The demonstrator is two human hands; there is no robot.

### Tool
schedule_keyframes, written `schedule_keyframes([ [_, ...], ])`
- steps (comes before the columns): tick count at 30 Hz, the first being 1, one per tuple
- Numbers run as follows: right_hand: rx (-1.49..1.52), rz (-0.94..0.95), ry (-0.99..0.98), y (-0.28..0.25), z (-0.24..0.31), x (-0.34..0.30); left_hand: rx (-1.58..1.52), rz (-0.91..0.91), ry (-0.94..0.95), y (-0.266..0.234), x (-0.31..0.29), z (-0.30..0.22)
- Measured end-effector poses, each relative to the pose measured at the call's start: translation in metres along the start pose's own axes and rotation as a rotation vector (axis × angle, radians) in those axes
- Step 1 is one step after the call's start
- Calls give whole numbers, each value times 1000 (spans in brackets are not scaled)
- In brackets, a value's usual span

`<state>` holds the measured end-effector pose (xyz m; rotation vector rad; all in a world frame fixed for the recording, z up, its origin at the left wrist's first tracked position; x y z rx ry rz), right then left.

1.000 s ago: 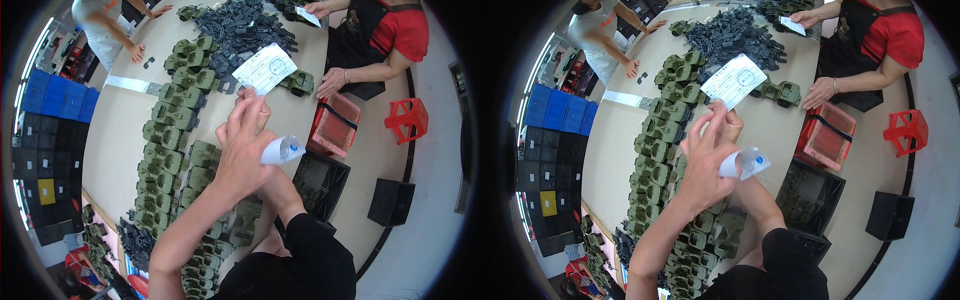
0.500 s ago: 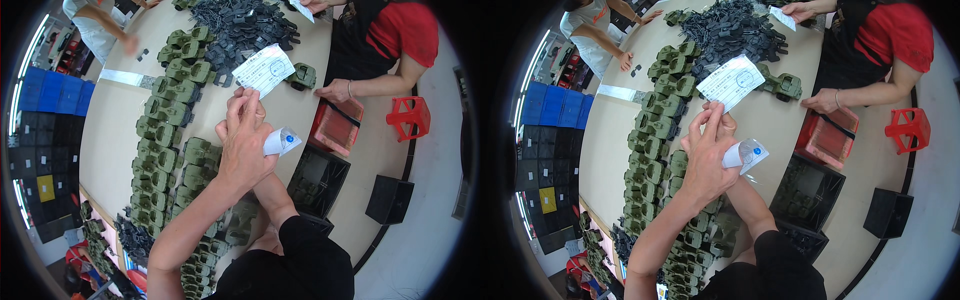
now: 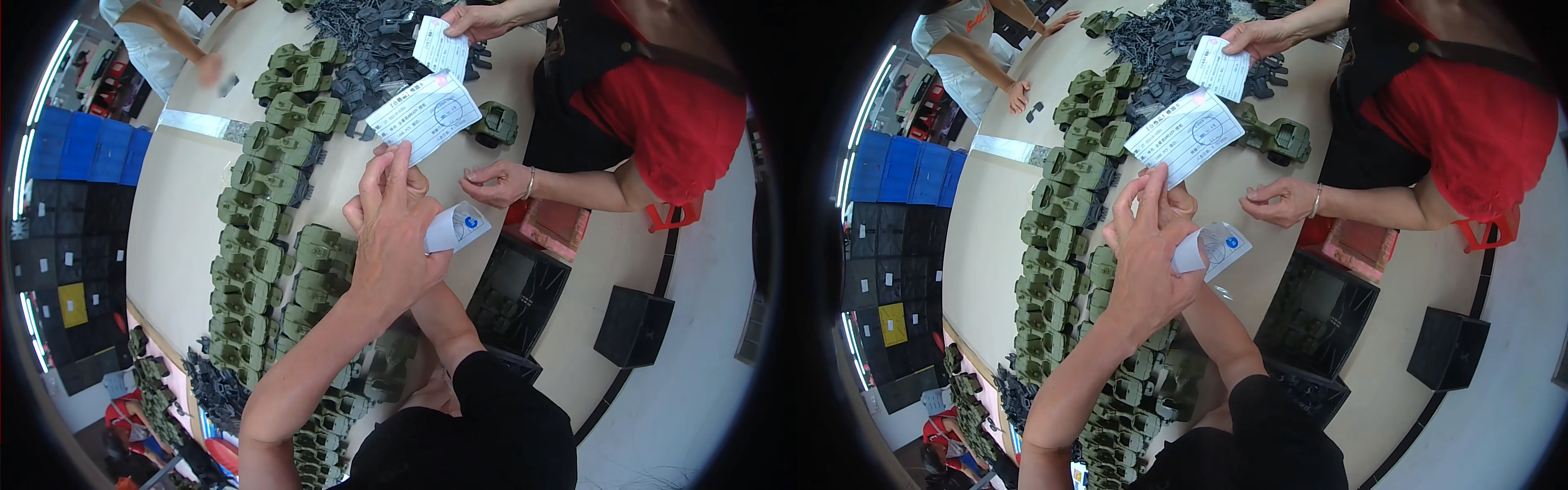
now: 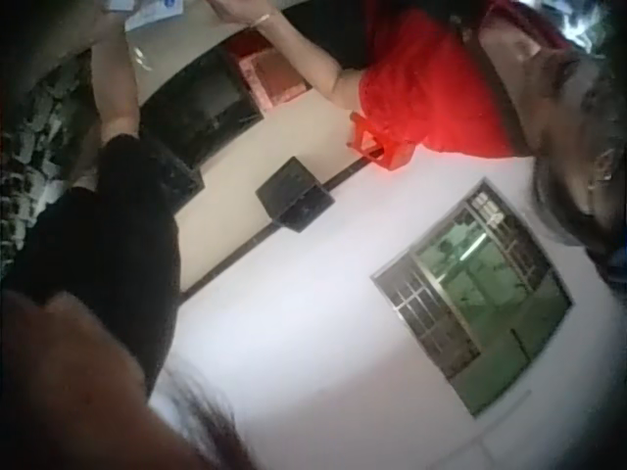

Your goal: The person assembles green plastic toy components by hand, inserting small black parts into the green bodies. They handle the items one by one, placing the finished units on a table alongside other completed toys. The person also briefly handles a small paper document.

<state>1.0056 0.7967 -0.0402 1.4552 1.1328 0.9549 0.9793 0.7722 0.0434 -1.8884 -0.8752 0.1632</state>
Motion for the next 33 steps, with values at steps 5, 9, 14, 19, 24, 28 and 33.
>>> schedule_keyframes([
  [5,23,132,136,-4,-4,3,-11,-13,-39,1,-1,7],
  [9,102,64,176,2,-5,2,-10,-7,-68,-2,0,4],
  [14,127,262,221,-9,-5,9,-22,-32,-2,-2,-2,6],
  [19,-345,-209,-387,-57,6,23,-55,54,14,-5,-16,11],
  [24,-758,-220,-700,-48,16,28,-273,-83,-100,-15,-15,37],
  [28,-823,-179,-663,-44,15,21,-1482,-162,-650,-21,6,64],
  [33,-900,-124,-745,-32,19,15,-1521,-51,-733,-17,8,87],
])
Point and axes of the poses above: each hand's wrist, its own x-axis towards the middle knuckle, its own y-axis out of the palm, z = x × y, the point moved 4 cm from there along x, towards the middle knuckle, and after that the axes turned 2 degrees about -z, right-handed, at the moved point
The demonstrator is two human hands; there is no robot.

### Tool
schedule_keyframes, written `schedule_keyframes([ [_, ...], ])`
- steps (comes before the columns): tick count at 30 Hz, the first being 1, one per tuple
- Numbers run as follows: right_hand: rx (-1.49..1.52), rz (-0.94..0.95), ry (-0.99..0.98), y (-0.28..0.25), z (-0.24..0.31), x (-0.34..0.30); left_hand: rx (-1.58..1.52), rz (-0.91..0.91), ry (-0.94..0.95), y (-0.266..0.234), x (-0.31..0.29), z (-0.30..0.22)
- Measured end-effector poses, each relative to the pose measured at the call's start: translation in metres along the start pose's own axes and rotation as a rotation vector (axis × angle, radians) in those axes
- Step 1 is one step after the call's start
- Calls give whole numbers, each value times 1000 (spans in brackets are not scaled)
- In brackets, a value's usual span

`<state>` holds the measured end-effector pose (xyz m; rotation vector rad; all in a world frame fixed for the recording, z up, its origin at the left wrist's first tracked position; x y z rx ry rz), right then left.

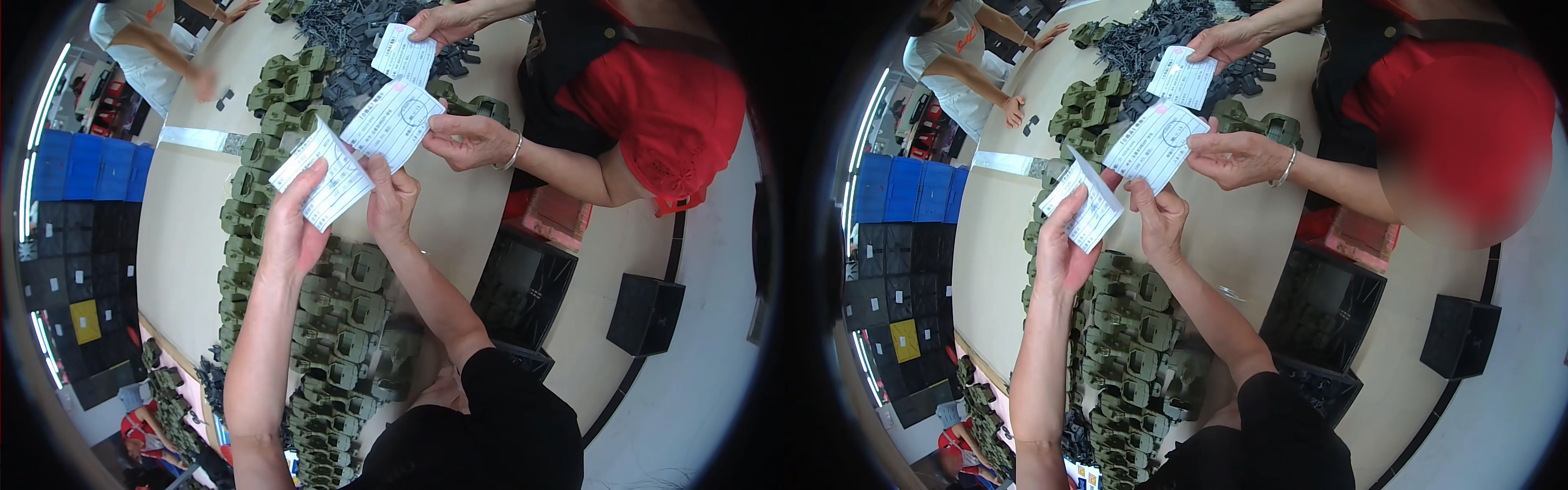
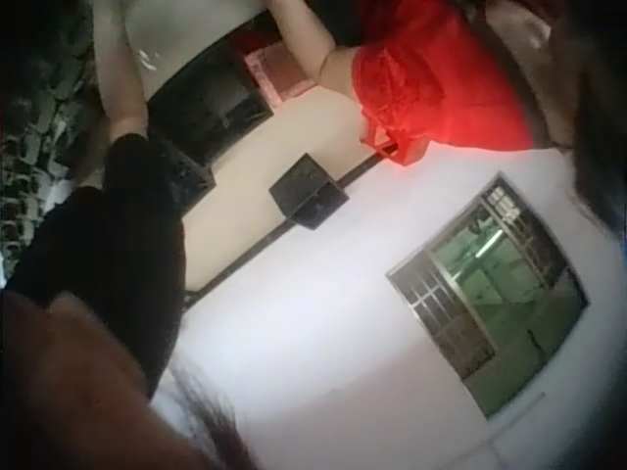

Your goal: The person assembles green plastic toy components by hand, inserting small black parts into the green bodies. They handle the items one by one, placing the finished units on a table alongside other completed toys. The person also briefly handles a small paper document.

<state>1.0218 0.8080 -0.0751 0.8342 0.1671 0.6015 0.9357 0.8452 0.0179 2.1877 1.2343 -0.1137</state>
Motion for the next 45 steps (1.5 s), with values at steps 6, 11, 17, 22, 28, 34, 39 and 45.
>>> schedule_keyframes([
  [6,-64,29,1,-14,-3,4,39,-32,26,-17,-7,11],
  [11,-24,-65,-13,-25,-3,12,112,-75,-16,-38,-36,21],
  [17,-369,28,2,-31,-10,39,168,-141,-64,-67,-81,38],
  [22,-134,-91,264,-65,-47,102,120,-228,-105,-77,-113,53],
  [28,-101,106,496,-21,-46,173,67,-291,-159,-95,-140,75],
  [34,5,101,412,19,-11,102,303,-309,-19,-86,-158,66],
  [39,116,53,411,21,7,23,524,-194,48,-61,-148,47],
  [45,138,80,398,19,11,1,616,-68,131,-53,-147,54],
])
Point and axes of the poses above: each hand's wrist, its own x-axis towards the middle knuckle, its own y-axis out of the palm, z = x × y, the point moved 4 cm from there along x, towards the middle knuckle, and after that the axes turned 2 degrees about -z, right-handed, at the moved point
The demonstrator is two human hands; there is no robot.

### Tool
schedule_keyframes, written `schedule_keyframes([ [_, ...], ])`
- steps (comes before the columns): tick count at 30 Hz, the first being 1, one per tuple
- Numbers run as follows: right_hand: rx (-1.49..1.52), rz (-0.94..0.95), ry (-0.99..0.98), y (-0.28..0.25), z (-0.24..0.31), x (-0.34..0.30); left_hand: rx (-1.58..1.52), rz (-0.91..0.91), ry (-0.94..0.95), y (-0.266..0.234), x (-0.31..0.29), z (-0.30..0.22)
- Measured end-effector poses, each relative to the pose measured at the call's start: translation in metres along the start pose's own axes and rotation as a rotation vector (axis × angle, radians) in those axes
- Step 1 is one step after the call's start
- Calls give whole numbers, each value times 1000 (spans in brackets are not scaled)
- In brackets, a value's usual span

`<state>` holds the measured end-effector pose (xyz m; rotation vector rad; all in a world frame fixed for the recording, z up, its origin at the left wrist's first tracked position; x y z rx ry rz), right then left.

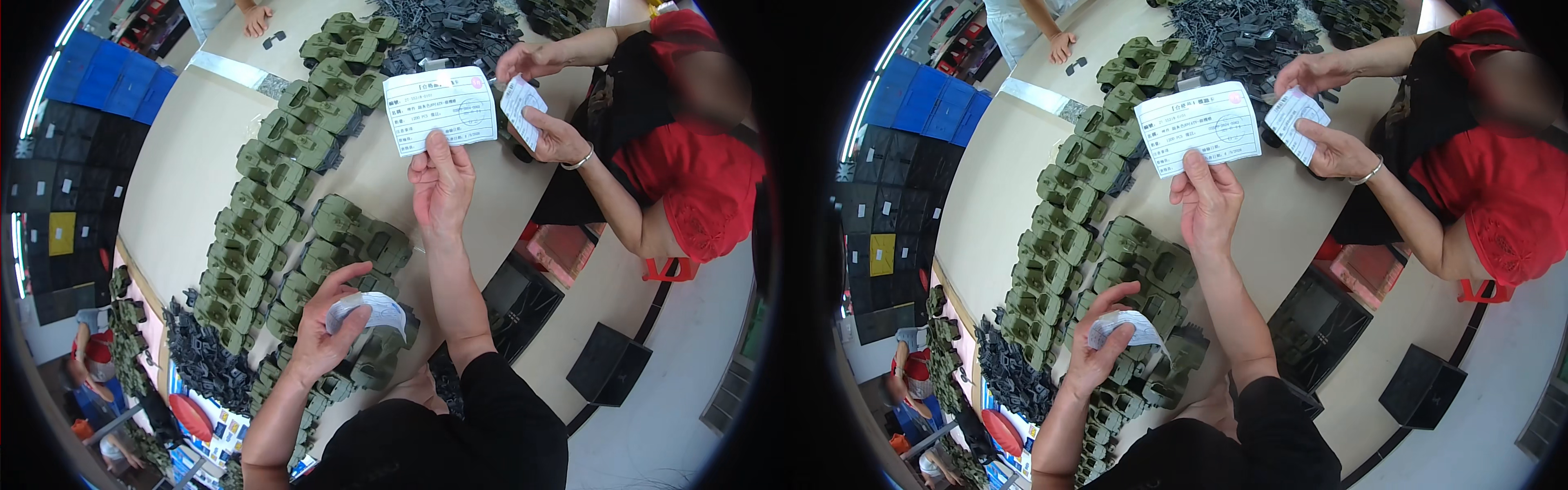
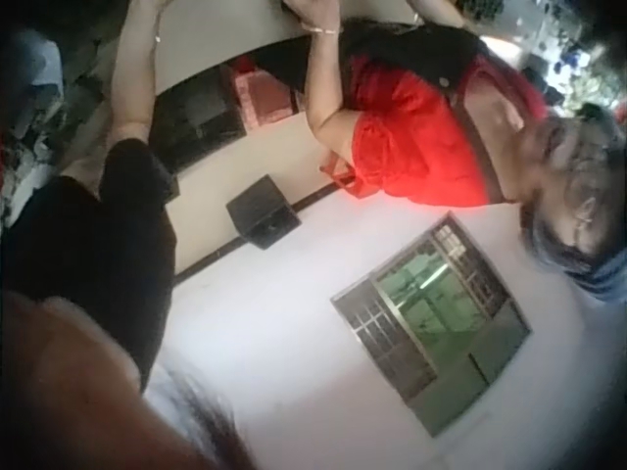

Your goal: The person assembles green plastic toy components by hand, inserting small black parts into the green bodies. They handle the items one by one, placing the finished units on a table alongside other completed toys. The person also briefly handles a small paper document.

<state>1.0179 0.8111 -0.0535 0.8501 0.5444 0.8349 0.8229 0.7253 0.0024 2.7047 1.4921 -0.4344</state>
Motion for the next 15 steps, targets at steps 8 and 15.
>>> schedule_keyframes([
  [8,23,23,-21,2,3,1,10,-8,-27,-3,-8,3],
  [15,28,33,-9,5,-3,0,-5,-31,-68,-7,-15,5],
])
Point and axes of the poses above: each hand's wrist, its own x-axis towards the middle knuckle, its own y-axis out of the palm, z = x × y, the point moved 4 cm from there along x, towards the middle knuckle, and after that the axes turned 2 degrees about -z, right-handed, at the moved point
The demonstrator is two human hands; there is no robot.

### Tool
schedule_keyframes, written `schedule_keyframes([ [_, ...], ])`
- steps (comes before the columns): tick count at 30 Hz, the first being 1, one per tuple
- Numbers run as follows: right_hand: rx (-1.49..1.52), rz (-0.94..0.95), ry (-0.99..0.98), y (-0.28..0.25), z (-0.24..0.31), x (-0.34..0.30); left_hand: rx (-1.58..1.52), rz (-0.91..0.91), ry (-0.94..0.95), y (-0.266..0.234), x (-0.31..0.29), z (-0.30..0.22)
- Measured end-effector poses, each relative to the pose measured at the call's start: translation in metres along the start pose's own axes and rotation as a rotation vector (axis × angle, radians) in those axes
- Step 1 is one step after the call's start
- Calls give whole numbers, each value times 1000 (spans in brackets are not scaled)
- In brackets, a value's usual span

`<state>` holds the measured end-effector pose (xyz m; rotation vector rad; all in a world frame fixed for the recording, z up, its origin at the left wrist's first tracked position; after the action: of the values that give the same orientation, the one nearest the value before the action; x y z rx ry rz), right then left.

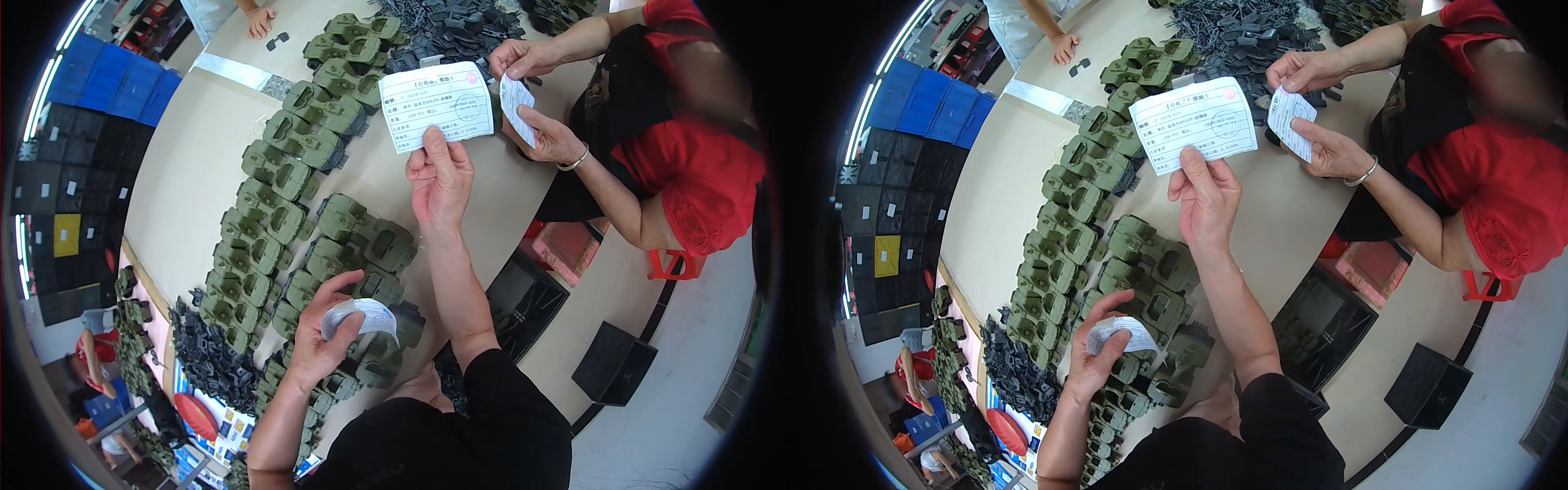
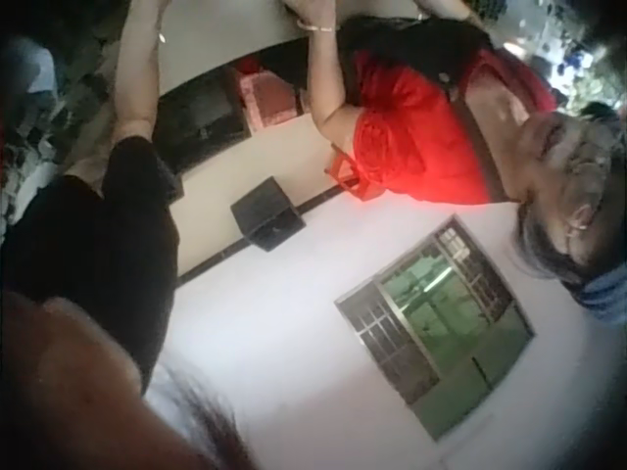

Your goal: The person assembles green plastic toy components by hand, inserting small black parts into the green bodies. They handle the items one by one, placing the finished units on a table alongside other completed toys. The person also briefly handles a small paper document.

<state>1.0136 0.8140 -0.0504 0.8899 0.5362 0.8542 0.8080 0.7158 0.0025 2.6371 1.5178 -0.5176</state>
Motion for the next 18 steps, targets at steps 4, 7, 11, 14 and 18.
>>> schedule_keyframes([
  [4,13,-2,0,0,-3,1,10,-18,6,-1,-3,2],
  [7,55,-18,-4,0,-4,2,6,-14,-20,-1,-4,1],
  [11,45,-10,-6,-1,-2,4,7,-5,-19,1,-4,2],
  [14,8,-20,-2,-1,0,6,-46,-49,-19,3,-3,2],
  [18,5,-18,-21,-4,2,9,-55,-43,-21,5,-1,3],
])
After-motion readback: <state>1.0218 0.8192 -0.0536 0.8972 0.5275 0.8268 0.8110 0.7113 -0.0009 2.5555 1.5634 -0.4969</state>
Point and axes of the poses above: each hand's wrist, its own x-axis towards the middle knuckle, its own y-axis out of the palm, z = x × y, the point moved 4 cm from there along x, towards the middle knuckle, and after that the axes turned 2 degrees about -z, right-handed, at the moved point
